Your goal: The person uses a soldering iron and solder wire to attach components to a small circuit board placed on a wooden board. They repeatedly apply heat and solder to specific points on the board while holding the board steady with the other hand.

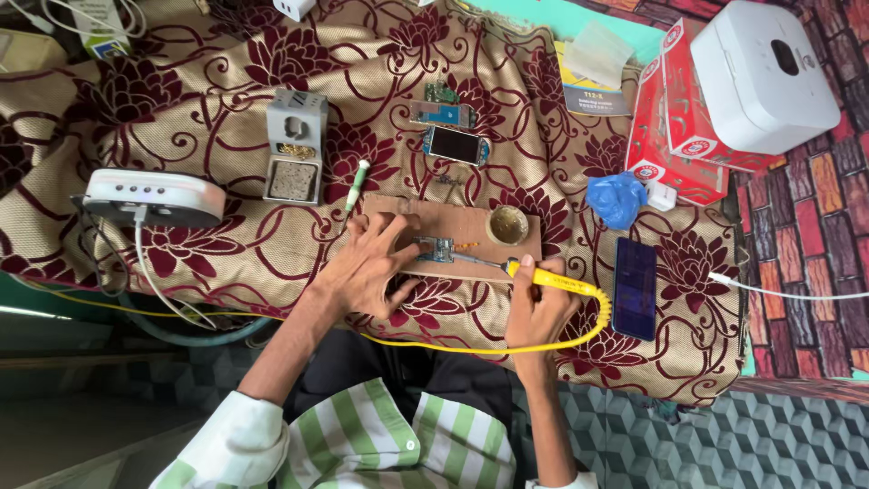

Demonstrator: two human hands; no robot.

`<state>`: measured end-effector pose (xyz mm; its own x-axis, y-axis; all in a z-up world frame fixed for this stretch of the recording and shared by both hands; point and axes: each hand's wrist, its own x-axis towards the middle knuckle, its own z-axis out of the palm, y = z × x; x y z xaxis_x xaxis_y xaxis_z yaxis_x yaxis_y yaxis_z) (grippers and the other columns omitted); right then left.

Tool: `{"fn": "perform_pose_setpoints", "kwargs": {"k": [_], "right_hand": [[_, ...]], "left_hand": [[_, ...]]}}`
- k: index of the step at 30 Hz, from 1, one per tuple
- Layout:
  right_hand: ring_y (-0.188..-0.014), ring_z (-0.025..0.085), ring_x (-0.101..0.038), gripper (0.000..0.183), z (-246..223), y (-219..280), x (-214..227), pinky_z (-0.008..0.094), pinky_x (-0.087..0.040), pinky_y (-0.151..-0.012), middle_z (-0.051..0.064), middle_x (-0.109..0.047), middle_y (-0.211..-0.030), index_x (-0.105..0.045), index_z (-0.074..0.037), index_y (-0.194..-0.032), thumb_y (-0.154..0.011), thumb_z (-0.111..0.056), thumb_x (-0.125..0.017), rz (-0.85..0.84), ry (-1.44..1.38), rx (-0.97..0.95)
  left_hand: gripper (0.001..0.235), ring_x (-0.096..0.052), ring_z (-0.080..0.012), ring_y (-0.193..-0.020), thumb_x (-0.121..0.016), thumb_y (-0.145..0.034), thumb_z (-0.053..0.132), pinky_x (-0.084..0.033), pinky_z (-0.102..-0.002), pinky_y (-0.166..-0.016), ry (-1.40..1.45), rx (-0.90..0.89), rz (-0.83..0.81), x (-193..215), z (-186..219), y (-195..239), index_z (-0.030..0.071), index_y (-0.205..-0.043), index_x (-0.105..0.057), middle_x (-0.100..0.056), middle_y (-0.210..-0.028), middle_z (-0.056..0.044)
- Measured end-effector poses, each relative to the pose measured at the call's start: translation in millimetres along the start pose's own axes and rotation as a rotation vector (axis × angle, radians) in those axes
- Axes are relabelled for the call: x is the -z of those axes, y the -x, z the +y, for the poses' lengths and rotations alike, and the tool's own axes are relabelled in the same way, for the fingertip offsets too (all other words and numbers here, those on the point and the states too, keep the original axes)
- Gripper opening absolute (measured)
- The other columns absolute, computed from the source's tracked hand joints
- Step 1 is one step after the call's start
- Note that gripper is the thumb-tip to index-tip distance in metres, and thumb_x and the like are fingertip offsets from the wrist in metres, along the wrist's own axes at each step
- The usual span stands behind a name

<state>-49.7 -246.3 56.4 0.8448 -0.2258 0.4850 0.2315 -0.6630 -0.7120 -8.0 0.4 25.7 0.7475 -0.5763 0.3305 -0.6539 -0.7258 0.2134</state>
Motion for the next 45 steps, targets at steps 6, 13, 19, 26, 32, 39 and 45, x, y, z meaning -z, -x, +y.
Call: {"fn": "perform_pose_setpoints", "kwargs": {"k": [6, 13, 19, 26, 32, 39, 45], "right_hand": [[-0.053, 0.017, -0.046, 0.025, -12, 10, -1, 0.037, -0.036, -0.054, 0.008, -0.052, -0.062, -0.052, 0.0, -0.083, -0.102, -0.011, -0.063, 0.009, -0.027, 0.135], [-0.054, 0.018, -0.05, 0.021, -21, 7, 5, 0.037, -0.038, -0.056, 0.008, -0.054, -0.062, -0.058, 0.0, -0.088, -0.102, -0.013, -0.065, -0.056, 0.08, 0.164], [-0.063, 0.015, -0.059, 0.018, 3, 35, 10, 0.03, -0.047, -0.058, 0.01, -0.067, -0.079, -0.06, 0.004, -0.111, -0.103, -0.012, -0.062, -0.008, -0.109, 0.099], [-0.097, 0.024, -0.069, 0.028, 58, 58, -13, 0.035, -0.058, -0.098, 0.02, -0.067, -0.107, -0.048, 0.008, -0.134, -0.108, 0.001, -0.055, 0.233, -0.478, 0.12], [-0.084, 0.02, -0.066, 0.028, 57, 56, -15, 0.037, -0.058, -0.095, 0.016, -0.064, -0.094, -0.048, 0.006, -0.135, -0.113, -0.009, -0.055, 0.37, -0.471, 0.136], [-0.076, 0.015, -0.048, 0.039, 56, 42, -6, 0.029, -0.05, -0.065, 0.008, -0.046, -0.104, -0.045, -0.002, -0.119, -0.115, -0.041, -0.045, 0.712, -0.482, 0.239], [-0.093, 0.019, -0.046, 0.039, 94, 4, -27, 0.034, -0.043, -0.086, 0.009, -0.046, -0.104, -0.047, 0.0, -0.113, -0.118, -0.039, -0.042, 0.721, -0.305, 0.122]], "left_hand": [[0.06, -0.049, -0.0308, -0.108, -0.075, -0.07, 0.039, -0.04, -0.054, -0.089, 0.013, -0.026, 0.032, 0, -1, 2, 0.016, -0.124, -0.065, -0.049, -0.127, -0.01], [0.06, -0.049, -0.0314, -0.111, -0.073, -0.072, 0.039, -0.04, -0.053, -0.094, -0.003, -0.029, 0.059, 0, 1, 2, 0.015, -0.126, -0.064, -0.051, -0.127, -0.011], [0.057, -0.048, -0.0307, -0.114, -0.072, -0.074, 0.038, -0.039, -0.052, -0.098, 0.022, -0.016, 0.012, 1, 0, 5, 0.014, -0.125, -0.064, -0.051, -0.125, -0.012], [0.054, -0.049, -0.0311, -0.114, -0.072, -0.073, 0.038, -0.039, -0.054, -0.101, 0.038, -0.009, 0.029, 0, -2, 5, 0.013, -0.121, -0.064, -0.05, -0.128, -0.013], [0.062, -0.049, -0.031, -0.111, -0.07, -0.073, 0.042, -0.04, -0.054, -0.096, -0.007, -0.012, 0.029, -3, -1, 4, 0.012, -0.126, -0.062, -0.048, -0.126, -0.015], [0.075, -0.049, -0.0316, -0.107, -0.068, -0.074, 0.046, -0.04, -0.052, -0.09, -0.041, 0.016, 0.014, -5, -1, 9, 0.016, -0.141, -0.049, -0.049, -0.122, -0.016], [0.09, -0.048, -0.0353, -0.106, -0.067, -0.074, 0.062, -0.037, -0.052, -0.089, -0.008, 0.056, 0.094, 1, -1, 11, 0.007, -0.142, -0.045, -0.049, -0.121, -0.02]]}}
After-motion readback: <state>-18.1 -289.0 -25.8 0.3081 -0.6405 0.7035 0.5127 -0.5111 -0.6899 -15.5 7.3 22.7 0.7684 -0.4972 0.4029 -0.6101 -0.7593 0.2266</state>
